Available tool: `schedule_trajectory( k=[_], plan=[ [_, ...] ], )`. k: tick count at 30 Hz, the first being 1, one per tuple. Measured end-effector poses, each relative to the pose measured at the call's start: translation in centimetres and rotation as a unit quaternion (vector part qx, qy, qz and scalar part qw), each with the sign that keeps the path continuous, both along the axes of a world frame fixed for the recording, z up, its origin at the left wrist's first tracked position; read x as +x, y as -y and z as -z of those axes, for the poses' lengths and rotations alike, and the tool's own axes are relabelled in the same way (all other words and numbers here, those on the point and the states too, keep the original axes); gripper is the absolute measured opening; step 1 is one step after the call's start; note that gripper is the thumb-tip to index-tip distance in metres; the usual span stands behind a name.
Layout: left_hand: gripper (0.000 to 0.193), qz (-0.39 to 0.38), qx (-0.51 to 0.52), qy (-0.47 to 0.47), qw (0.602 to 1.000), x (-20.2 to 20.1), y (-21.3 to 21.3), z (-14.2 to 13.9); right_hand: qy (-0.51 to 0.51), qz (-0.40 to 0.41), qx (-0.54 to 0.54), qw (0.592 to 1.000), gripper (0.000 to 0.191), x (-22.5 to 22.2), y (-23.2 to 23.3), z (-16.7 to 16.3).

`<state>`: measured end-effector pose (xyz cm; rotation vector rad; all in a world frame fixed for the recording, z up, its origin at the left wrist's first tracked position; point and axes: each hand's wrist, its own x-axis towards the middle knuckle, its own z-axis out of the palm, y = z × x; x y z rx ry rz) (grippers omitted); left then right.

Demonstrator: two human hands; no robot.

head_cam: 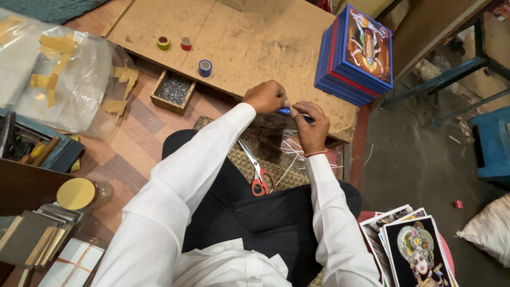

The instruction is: The person applies blue decorative tape to the edges of a printed picture mounted on a board, using scissors to cut the tape and smoothing it along each side. The person then stacks the finished framed picture with others and picks up a new board to begin the next unit.

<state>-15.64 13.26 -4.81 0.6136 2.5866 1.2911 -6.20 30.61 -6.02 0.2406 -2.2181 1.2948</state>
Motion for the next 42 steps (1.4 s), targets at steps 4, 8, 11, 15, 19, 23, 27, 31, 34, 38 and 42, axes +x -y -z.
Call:
schedule_trajectory(
  k=[4,8,11,15,19,23,27,31,34,38,42],
  plan=[
    [0.02,-0.022,-0.023,-0.011,0.999,0.4,-0.4,0.2,0.001,-0.017,-0.01,1.0,0.018,0.2,0.8,0.0],
    [0.02,-0.031,-0.028,-0.026,0.999,0.5,-1.0,0.6,-0.015,-0.012,0.018,1.0,0.016,0.5,0.9,-0.1],
    [0.021,-0.036,-0.029,-0.023,0.999,0.4,-1.1,0.7,-0.025,-0.013,0.053,0.998,0.015,0.9,0.5,-0.1],
    [0.021,-0.038,-0.021,-0.011,0.999,0.3,-1.0,0.8,0.001,-0.031,0.025,0.999,0.015,1.2,-0.1,0.4],
    [0.02,-0.035,0.022,-0.025,0.999,0.1,-0.7,1.1,-0.009,0.003,0.026,1.0,0.014,0.2,-1.4,0.7],
    [0.021,-0.022,0.079,-0.025,0.996,-0.5,-0.6,1.9,0.088,-0.009,-0.01,0.996,0.014,-1.9,-2.3,0.6],
    [0.022,-0.025,0.105,-0.05,0.993,-1.1,-0.5,2.7,0.169,-0.013,-0.034,0.985,0.016,-3.2,-2.3,0.5],
    [0.02,0.007,0.099,-0.04,0.994,-1.2,-0.4,2.7,0.186,-0.055,-0.078,0.978,0.017,-3.2,-2.5,0.1],
    [0.021,0.017,0.07,-0.033,0.997,-1.0,-0.4,2.3,0.207,-0.032,-0.038,0.977,0.018,-3.4,-2.6,0.2],
    [0.021,0.007,0.049,-0.005,0.999,-0.4,-0.2,1.5,0.215,-0.03,-0.042,0.975,0.011,-4.1,-2.6,0.9],
    [0.02,-0.013,0.014,0.033,0.999,-0.1,-0.3,0.8,0.263,-0.048,-0.11,0.957,0.011,-5.1,-3.3,1.6]
  ],
)
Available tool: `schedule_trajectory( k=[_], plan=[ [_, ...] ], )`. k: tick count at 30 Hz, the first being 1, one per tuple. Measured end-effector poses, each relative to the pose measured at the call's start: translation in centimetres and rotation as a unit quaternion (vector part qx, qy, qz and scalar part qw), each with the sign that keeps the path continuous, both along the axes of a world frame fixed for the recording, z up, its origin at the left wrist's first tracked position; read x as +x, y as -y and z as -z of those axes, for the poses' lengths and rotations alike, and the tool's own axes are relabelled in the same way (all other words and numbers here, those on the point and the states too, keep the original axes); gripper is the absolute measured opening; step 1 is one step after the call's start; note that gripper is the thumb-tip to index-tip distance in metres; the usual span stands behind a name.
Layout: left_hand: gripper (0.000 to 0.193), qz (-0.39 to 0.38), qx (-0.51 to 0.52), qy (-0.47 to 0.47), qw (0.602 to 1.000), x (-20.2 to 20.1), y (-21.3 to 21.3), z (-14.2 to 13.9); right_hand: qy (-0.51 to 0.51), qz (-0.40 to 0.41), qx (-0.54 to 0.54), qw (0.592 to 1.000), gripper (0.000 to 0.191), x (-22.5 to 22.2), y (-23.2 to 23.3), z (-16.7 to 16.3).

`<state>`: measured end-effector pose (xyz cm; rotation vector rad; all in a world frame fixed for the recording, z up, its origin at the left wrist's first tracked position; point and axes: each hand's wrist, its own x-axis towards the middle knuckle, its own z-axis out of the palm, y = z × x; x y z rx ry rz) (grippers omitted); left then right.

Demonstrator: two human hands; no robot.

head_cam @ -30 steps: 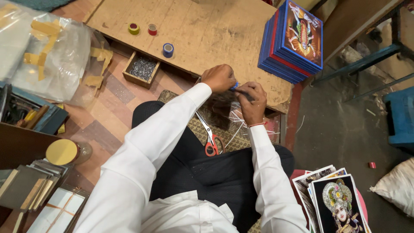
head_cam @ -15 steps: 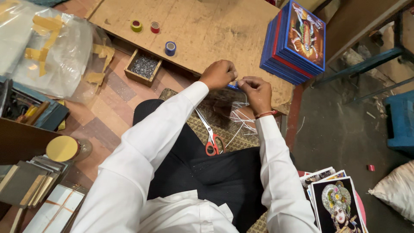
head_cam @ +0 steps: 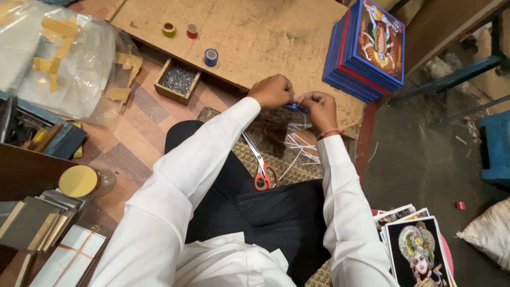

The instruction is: The person applies blue decorative tape to the edges of a printed picture mounted on a board, using scissors to cut the tape and smoothing it along each side. The person then stacks the finished framed picture with others and picks up a new board to begin the next unit.

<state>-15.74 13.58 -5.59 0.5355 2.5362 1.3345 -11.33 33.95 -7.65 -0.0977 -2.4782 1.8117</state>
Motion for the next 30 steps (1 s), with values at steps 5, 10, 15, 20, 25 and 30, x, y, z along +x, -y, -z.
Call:
schedule_trajectory(
  k=[5,10,15,20,25,30],
  plan=[
    [0.019,-0.017,-0.012,0.007,1.0,-0.1,-0.4,-0.5,0.046,-0.009,-0.016,0.999,0.012,-1.3,-1.0,1.2],
    [0.02,-0.015,-0.021,0.027,0.999,0.0,-0.1,-0.9,0.061,-0.023,-0.013,0.998,0.007,-2.0,-1.4,2.2],
    [0.021,-0.03,-0.017,0.009,0.999,0.6,0.1,-1.6,0.049,-0.028,-0.006,0.998,0.008,-1.8,-1.5,2.1],
    [0.019,-0.044,-0.001,0.026,0.999,0.9,0.0,-1.8,0.032,-0.022,0.013,0.999,0.008,-1.4,-1.4,2.2],
    [0.02,-0.057,-0.002,0.044,0.997,0.9,0.0,-1.8,0.04,-0.018,0.032,0.999,0.006,-1.5,-1.5,2.6],
    [0.024,-0.07,-0.051,0.064,0.994,0.7,-0.5,-2.3,0.052,-0.017,0.058,0.997,0.007,-1.4,-1.0,1.9]
  ],
)
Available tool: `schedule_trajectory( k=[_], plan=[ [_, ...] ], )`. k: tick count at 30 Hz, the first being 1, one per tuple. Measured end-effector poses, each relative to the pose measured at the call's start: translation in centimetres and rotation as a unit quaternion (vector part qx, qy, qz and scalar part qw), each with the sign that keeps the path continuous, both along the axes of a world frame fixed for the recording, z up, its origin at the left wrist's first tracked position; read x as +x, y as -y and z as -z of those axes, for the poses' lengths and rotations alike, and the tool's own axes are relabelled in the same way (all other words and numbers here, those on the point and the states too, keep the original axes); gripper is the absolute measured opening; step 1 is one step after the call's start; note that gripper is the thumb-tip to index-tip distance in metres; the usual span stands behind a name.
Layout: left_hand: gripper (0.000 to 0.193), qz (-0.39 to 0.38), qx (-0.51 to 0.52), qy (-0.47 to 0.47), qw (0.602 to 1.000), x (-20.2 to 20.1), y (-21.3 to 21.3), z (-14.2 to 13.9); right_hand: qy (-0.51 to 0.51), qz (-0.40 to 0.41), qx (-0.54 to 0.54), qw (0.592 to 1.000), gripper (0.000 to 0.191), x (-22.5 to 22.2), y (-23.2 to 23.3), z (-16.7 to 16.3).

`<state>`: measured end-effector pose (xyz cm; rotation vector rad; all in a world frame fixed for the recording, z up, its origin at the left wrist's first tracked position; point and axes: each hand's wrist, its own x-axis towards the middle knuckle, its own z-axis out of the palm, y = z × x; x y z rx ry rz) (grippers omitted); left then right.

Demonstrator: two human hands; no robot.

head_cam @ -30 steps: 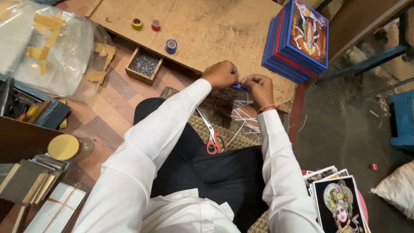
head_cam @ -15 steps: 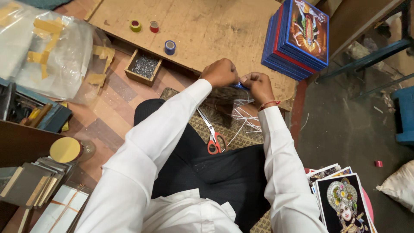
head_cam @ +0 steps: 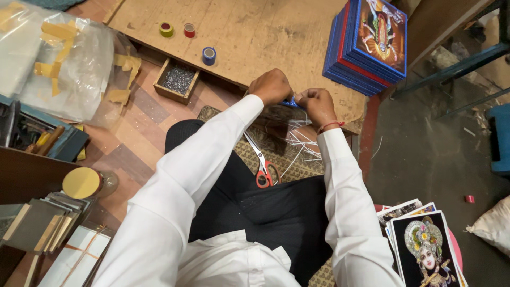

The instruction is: The person applies blue decorative tape to the edges of a printed picture mounted on a board, using scissors to cut the tape and smoothing it along each side. The person then stacks the finished framed picture with others and picks up a new board to begin the next unit.

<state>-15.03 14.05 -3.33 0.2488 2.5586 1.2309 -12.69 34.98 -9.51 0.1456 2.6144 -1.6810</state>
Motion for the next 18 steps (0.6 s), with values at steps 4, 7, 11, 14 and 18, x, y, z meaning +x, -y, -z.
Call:
schedule_trajectory(
  k=[4,7,11,14,18],
  plan=[
    [0.028,-0.01,-0.018,-0.012,1.0,-0.4,-0.3,0.5,-0.034,0.011,0.044,0.998,0.01,0.9,1.0,-1.6],
    [0.024,-0.012,-0.021,-0.035,0.999,-0.9,-0.7,1.6,-0.113,0.09,0.097,0.985,0.015,2.6,2.0,-2.7],
    [0.02,-0.061,0.001,-0.098,0.993,-1.3,-1.4,3.0,-0.324,0.001,0.097,0.941,0.024,6.1,2.7,-3.5],
    [0.022,-0.098,0.095,-0.196,0.971,-0.5,-1.0,3.2,-0.347,-0.044,0.131,0.928,0.031,7.4,3.1,-3.9],
    [0.034,-0.055,0.187,-0.255,0.947,1.6,1.0,2.4,-0.354,-0.059,0.243,0.901,0.034,6.8,3.6,-4.2]
  ],
)
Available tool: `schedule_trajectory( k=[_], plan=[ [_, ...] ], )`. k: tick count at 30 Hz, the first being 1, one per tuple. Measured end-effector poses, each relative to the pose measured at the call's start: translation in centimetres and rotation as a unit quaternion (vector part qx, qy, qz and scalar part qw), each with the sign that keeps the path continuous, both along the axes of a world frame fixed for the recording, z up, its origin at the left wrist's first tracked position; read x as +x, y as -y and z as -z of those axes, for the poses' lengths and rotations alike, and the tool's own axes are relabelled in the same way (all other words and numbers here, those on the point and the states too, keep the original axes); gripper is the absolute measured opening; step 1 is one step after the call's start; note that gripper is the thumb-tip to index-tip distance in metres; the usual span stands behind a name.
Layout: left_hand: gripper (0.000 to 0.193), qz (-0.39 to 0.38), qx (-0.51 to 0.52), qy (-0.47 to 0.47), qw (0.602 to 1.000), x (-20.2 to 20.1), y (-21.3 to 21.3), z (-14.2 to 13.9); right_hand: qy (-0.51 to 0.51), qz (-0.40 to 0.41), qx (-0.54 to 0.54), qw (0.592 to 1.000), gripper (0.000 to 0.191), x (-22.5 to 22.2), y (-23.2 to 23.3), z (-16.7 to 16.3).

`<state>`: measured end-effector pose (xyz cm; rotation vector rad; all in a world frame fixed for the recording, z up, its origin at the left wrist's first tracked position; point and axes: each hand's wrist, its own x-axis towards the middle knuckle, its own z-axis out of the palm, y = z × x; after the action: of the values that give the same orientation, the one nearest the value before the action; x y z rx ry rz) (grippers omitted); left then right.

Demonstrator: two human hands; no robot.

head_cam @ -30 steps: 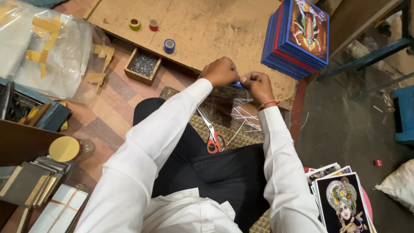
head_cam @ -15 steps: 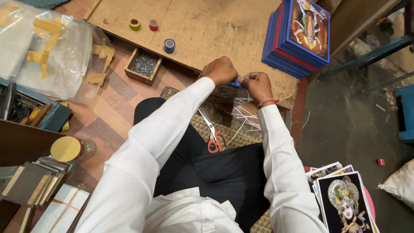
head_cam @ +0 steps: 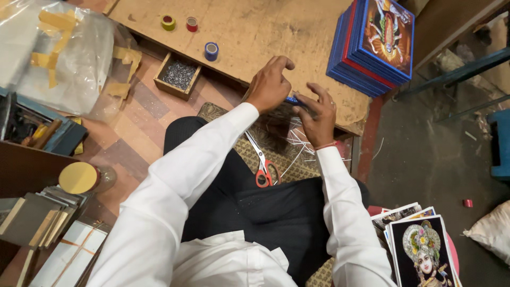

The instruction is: The person applies blue decorative tape to the edges of a printed picture mounted on a board, using scissors to cut the tape and smoothing it along each side. The person then stacks the finished framed picture with others and picks up a new board to begin the next unit.

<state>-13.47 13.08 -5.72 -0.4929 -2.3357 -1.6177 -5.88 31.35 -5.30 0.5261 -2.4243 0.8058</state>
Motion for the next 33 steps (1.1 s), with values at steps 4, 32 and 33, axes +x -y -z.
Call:
schedule_trajectory(
  k=[4,32,33],
  plan=[
    [0.036,0.12,-0.036,-0.075,0.989,1.2,1.7,-1.1,0.052,0.024,0.018,0.998,0.021,-1.5,0.1,0.3],
    [0.015,0.122,-0.249,-0.134,0.952,-0.5,1.2,0.0,-0.003,-0.033,0.125,0.992,0.015,-2.6,-1.3,0.6],
    [0.015,0.12,-0.255,-0.138,0.949,-0.5,1.2,0.2,0.004,-0.04,0.137,0.99,0.016,-2.5,-1.9,0.6]
  ],
)
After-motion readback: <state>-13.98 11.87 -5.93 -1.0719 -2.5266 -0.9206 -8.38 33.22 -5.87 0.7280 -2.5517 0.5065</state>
